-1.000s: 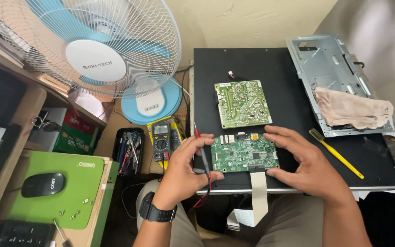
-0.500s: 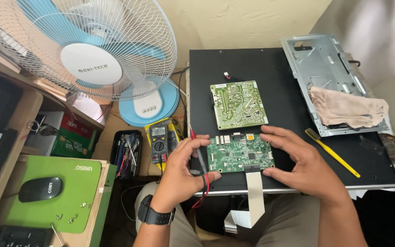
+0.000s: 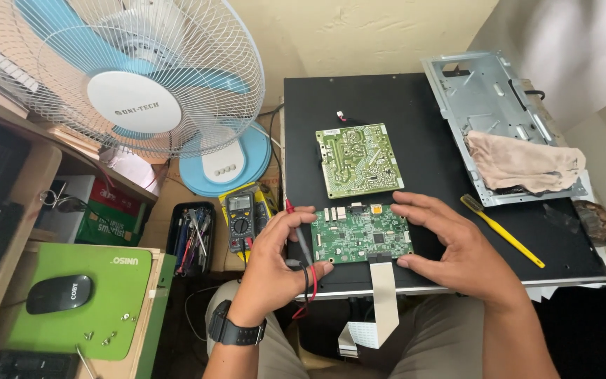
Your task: Testing components on a power supply board and a main logic board using a digital multimeter.
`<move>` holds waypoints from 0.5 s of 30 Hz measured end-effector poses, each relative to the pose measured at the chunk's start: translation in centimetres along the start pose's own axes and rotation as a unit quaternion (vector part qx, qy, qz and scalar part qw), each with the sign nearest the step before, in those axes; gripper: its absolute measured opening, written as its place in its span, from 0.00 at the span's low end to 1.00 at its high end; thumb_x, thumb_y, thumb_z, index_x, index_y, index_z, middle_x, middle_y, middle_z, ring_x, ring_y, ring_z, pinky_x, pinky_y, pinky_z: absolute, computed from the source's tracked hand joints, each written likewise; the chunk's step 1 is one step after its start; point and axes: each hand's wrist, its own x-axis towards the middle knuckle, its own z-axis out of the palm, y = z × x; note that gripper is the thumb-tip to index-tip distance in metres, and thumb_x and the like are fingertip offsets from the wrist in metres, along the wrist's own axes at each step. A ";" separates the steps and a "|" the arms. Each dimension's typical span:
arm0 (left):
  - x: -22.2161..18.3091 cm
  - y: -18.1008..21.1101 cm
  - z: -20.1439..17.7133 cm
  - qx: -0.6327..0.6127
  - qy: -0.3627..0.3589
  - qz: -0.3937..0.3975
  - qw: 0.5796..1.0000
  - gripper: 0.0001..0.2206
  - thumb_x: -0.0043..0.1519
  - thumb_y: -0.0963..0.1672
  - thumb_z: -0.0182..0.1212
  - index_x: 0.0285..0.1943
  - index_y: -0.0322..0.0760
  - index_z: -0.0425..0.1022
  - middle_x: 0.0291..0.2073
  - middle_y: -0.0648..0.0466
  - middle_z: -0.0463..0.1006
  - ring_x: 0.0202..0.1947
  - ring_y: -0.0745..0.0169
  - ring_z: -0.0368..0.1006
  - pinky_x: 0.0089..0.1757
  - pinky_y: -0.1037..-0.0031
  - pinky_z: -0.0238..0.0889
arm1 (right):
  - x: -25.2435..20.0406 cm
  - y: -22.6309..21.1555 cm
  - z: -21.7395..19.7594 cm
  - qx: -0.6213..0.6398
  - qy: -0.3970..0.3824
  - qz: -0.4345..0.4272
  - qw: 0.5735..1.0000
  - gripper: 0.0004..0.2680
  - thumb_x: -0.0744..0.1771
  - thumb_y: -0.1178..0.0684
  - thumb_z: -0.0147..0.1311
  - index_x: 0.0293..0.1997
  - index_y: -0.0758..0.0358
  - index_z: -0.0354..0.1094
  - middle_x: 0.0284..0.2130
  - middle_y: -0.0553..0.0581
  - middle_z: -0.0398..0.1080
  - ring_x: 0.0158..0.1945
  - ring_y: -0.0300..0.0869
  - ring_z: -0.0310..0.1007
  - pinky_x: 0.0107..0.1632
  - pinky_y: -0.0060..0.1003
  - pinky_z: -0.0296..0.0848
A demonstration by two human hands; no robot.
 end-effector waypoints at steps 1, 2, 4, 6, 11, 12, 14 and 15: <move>0.0 0.1 0.0 0.000 0.000 0.000 1.000 0.31 0.54 0.44 0.87 0.67 0.49 0.77 0.72 0.55 0.82 0.50 0.63 0.74 0.54 0.69 0.72 | 0.0 0.0 0.0 0.000 0.000 0.000 1.000 0.28 0.64 0.57 0.74 0.76 0.53 0.73 0.77 0.56 0.71 0.76 0.45 0.75 0.71 0.45 0.77; 0.0 0.1 0.0 0.003 -0.002 -0.006 1.000 0.31 0.54 0.44 0.87 0.67 0.50 0.77 0.72 0.56 0.82 0.49 0.63 0.73 0.54 0.68 0.72 | 0.0 0.1 0.0 0.003 0.000 0.000 1.000 0.28 0.64 0.57 0.74 0.76 0.53 0.73 0.77 0.56 0.71 0.77 0.45 0.75 0.71 0.45 0.77; 0.0 0.2 0.0 0.006 -0.004 -0.012 1.000 0.31 0.54 0.45 0.87 0.67 0.50 0.77 0.72 0.57 0.82 0.48 0.63 0.73 0.54 0.68 0.72 | 0.0 0.1 0.0 0.006 -0.001 0.000 1.000 0.28 0.64 0.57 0.74 0.76 0.53 0.73 0.78 0.56 0.71 0.78 0.46 0.74 0.72 0.46 0.77; -0.1 0.1 0.0 -0.001 0.001 -0.013 1.000 0.31 0.54 0.44 0.88 0.67 0.50 0.78 0.71 0.57 0.82 0.47 0.64 0.72 0.54 0.68 0.72 | 0.0 0.2 0.1 0.004 0.001 -0.006 1.000 0.28 0.64 0.58 0.74 0.76 0.53 0.73 0.77 0.57 0.71 0.77 0.46 0.75 0.73 0.45 0.77; 0.0 -0.1 0.1 -0.001 0.002 -0.002 1.000 0.30 0.55 0.45 0.87 0.67 0.49 0.78 0.71 0.55 0.82 0.51 0.64 0.75 0.53 0.69 0.72 | -0.1 0.2 0.0 0.006 0.000 -0.004 1.000 0.28 0.64 0.57 0.74 0.76 0.53 0.73 0.78 0.57 0.71 0.77 0.46 0.75 0.72 0.46 0.78; 0.0 -0.1 0.1 -0.001 0.004 0.005 1.000 0.30 0.55 0.45 0.87 0.67 0.49 0.78 0.71 0.54 0.83 0.54 0.63 0.76 0.53 0.70 0.72 | -0.1 0.2 0.1 0.008 0.001 -0.007 1.000 0.28 0.64 0.57 0.74 0.76 0.53 0.73 0.78 0.57 0.71 0.77 0.46 0.75 0.72 0.45 0.78; 0.0 -0.1 0.0 -0.002 0.002 0.001 1.000 0.30 0.55 0.45 0.87 0.67 0.49 0.78 0.71 0.55 0.82 0.52 0.63 0.76 0.53 0.69 0.72 | 0.0 0.1 0.1 0.009 0.001 -0.005 1.000 0.28 0.64 0.57 0.74 0.76 0.53 0.73 0.78 0.57 0.71 0.77 0.46 0.75 0.72 0.46 0.78; 0.0 0.0 0.0 -0.002 0.001 -0.004 1.000 0.30 0.55 0.45 0.87 0.67 0.49 0.78 0.71 0.55 0.82 0.51 0.63 0.75 0.54 0.69 0.72 | 0.0 0.1 0.1 0.010 0.001 -0.003 1.000 0.28 0.64 0.58 0.74 0.76 0.53 0.73 0.77 0.57 0.71 0.77 0.46 0.75 0.72 0.47 0.78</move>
